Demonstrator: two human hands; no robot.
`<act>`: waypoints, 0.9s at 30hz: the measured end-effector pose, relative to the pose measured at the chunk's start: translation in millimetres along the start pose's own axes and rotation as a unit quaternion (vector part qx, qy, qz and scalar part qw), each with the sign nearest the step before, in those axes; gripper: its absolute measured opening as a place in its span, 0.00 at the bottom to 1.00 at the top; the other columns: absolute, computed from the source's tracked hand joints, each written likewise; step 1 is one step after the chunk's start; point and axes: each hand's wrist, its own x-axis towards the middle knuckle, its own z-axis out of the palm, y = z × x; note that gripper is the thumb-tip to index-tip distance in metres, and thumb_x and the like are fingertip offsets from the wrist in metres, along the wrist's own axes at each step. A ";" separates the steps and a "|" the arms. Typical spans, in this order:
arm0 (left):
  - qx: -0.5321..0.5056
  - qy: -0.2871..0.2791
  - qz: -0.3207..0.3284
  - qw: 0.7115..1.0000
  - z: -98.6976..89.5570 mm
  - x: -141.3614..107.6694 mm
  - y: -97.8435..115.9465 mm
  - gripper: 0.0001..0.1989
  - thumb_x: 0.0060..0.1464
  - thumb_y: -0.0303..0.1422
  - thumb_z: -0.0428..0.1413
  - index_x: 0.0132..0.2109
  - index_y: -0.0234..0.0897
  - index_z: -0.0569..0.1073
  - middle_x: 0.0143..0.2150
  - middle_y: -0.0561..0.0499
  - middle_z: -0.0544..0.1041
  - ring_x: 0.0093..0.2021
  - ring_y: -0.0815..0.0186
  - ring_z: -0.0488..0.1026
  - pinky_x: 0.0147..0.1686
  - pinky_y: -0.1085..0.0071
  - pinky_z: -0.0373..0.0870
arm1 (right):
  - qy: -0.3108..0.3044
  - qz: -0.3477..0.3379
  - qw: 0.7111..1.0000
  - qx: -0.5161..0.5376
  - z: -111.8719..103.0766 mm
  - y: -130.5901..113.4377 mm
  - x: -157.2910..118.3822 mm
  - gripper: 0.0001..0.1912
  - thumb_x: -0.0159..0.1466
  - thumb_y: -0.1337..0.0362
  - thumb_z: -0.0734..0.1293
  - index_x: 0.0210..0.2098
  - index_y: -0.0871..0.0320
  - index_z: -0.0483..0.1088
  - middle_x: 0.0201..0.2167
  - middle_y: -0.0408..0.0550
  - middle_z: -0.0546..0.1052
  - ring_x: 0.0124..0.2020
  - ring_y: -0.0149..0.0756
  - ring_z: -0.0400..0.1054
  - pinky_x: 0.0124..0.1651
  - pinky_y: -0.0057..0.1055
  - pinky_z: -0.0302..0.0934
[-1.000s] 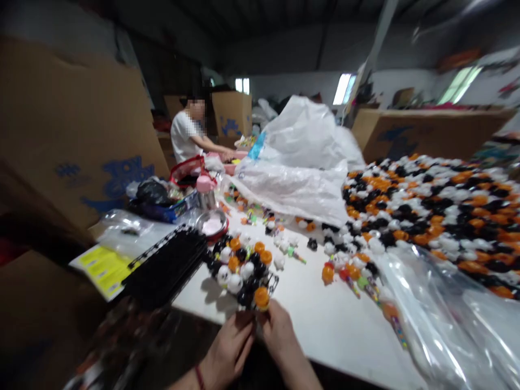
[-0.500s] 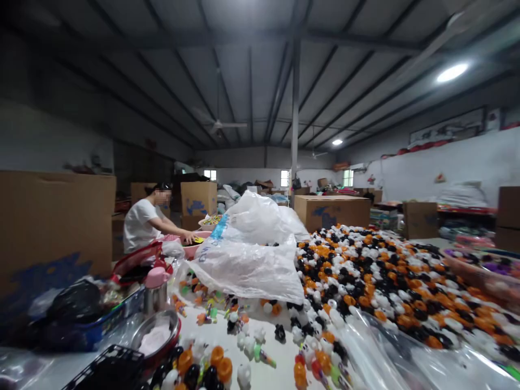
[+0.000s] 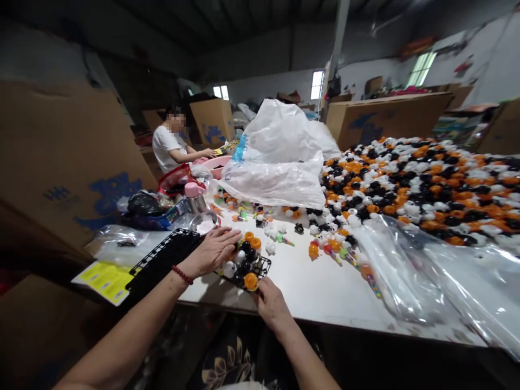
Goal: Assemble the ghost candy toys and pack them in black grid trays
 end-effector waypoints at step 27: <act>-0.026 -0.013 -0.023 0.999 1.4 -27.2 1.1 0.23 0.68 0.38 0.41 0.66 0.38 0.60 0.66 0.44 0.64 0.67 0.60 0.58 0.63 0.55 0.54 | 0.021 0.148 0.982 0.116 -36.8 13.8 15.4 0.16 0.60 0.61 0.63 0.46 0.58 0.71 0.37 0.47 0.76 0.33 0.34 0.69 0.37 0.31 0.67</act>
